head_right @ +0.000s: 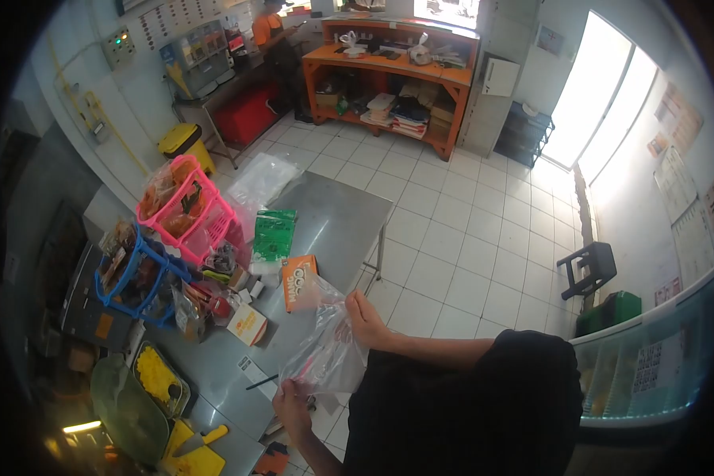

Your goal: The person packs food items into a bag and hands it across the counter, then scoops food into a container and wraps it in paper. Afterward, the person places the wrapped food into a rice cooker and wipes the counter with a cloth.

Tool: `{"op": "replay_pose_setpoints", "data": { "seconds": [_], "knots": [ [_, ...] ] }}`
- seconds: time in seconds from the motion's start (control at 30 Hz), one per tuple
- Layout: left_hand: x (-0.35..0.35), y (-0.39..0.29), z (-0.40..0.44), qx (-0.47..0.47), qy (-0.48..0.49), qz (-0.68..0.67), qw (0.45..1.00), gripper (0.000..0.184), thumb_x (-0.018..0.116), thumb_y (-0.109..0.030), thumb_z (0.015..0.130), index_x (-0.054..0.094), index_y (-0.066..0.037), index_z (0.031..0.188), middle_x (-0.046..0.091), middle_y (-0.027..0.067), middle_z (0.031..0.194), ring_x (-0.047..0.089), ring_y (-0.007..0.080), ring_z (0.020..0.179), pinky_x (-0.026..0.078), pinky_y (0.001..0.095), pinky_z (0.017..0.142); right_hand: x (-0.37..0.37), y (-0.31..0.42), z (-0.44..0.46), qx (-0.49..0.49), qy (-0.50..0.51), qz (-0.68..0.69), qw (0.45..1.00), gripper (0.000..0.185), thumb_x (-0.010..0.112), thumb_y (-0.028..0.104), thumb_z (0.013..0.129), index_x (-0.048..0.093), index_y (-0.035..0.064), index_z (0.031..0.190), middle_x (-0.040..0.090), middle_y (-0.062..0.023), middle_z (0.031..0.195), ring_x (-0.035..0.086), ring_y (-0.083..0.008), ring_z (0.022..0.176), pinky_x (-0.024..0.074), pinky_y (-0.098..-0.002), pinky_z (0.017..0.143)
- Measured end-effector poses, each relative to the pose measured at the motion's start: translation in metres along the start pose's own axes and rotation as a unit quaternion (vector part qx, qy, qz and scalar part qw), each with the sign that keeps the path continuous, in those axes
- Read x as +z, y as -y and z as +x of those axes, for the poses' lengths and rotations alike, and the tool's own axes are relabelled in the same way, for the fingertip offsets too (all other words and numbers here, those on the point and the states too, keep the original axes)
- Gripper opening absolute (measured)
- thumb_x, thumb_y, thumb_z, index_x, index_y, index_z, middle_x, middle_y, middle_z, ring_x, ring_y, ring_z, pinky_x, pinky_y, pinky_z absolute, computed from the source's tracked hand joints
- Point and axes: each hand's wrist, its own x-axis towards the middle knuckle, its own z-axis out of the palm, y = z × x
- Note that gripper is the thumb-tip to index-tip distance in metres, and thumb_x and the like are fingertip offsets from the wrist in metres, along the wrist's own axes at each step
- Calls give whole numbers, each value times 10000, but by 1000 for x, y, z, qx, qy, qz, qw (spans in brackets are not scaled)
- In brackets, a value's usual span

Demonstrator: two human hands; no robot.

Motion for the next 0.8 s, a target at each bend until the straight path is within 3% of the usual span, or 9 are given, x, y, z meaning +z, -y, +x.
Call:
{"op": "replay_pose_setpoints", "data": {
  "seconds": [0.03, 0.13, 0.23, 0.33, 0.4, 0.5, 0.53, 0.67, 0.8],
  "knots": [
    [3, 1, 6, -8, -18, 9, 1000, 188, 625, -141, 992, 662, 37, 1039, 697, 97, 944, 683, 184, 849, 580, 332, 790, -2, -33, 1, 5, -8, -47, 999, 189, 430, 232, 1070, 416, 53, 1012, 511, -100, 886, 676, -277, 833, 518, -384, 635],
    [17, 4, 21, -5, -50, 47, 998, 186, 628, -140, 989, 673, 39, 1013, 700, 103, 943, 687, 187, 826, 585, 318, 754, -19, -56, 5, 198, 121, -178, 956, 212, 544, 218, 1011, 476, 24, 1063, 582, -146, 959, 638, -292, 949, 526, -393, 759],
    [48, -1, 26, -14, -35, 163, 986, 181, 604, -119, 995, 679, 46, 992, 702, 109, 925, 691, 189, 803, 589, 306, 714, -24, -45, 3, -43, 90, -205, 974, 281, 639, 216, 956, 515, 13, 1106, 602, -137, 974, 621, -251, 883, 518, -372, 760],
    [81, 2, 39, -16, -1, 233, 972, 153, 700, -98, 924, 668, 52, 940, 692, 106, 874, 686, 176, 796, 594, 306, 681, -16, -2, 28, 32, 378, -36, 924, 372, 689, 329, 943, 580, 34, 1143, 658, -94, 997, 657, -195, 892, 531, -325, 762],
    [86, 14, 54, 3, 16, 288, 958, 186, 781, -88, 846, 649, 33, 891, 666, 69, 825, 662, 144, 778, 566, 283, 656, 4, 7, 40, 32, 434, -24, 900, 382, 659, 353, 969, 595, 22, 1148, 676, -78, 966, 644, -158, 819, 524, -321, 737],
    [123, 9, 61, 85, 26, 397, 914, 148, 759, -100, 846, 672, 13, 885, 637, 61, 786, 615, 143, 778, 527, 304, 738, 28, -5, 66, 5, 468, 53, 882, 360, 640, 341, 987, 608, 5, 1112, 677, -75, 914, 617, -123, 794, 510, -312, 723],
    [118, 12, 68, 83, 53, 394, 914, 126, 745, -77, 869, 641, -11, 896, 661, 36, 844, 616, 113, 746, 493, 246, 677, 27, -8, 76, 12, 491, 102, 865, 348, 625, 325, 1001, 628, -15, 1075, 677, -70, 873, 596, -97, 800, 500, -307, 715],
    [94, 14, 74, -108, 87, 87, 987, 91, 665, -57, 912, 643, -8, 985, 668, 59, 946, 622, 137, 835, 504, 283, 758, 12, -14, 111, -6, 560, -22, 828, 356, 672, 320, 958, 649, -35, 967, 676, -108, 821, 631, -159, 752, 504, -335, 684],
    [85, 33, 73, -84, 16, 78, 993, 107, 683, -75, 898, 643, -9, 972, 661, 68, 950, 613, 143, 851, 499, 302, 768, 10, -15, 111, -73, 563, -90, 818, 270, 680, 220, 897, 645, -44, 858, 654, -167, 757, 642, -256, 697, 496, -365, 650]
  ]
}}
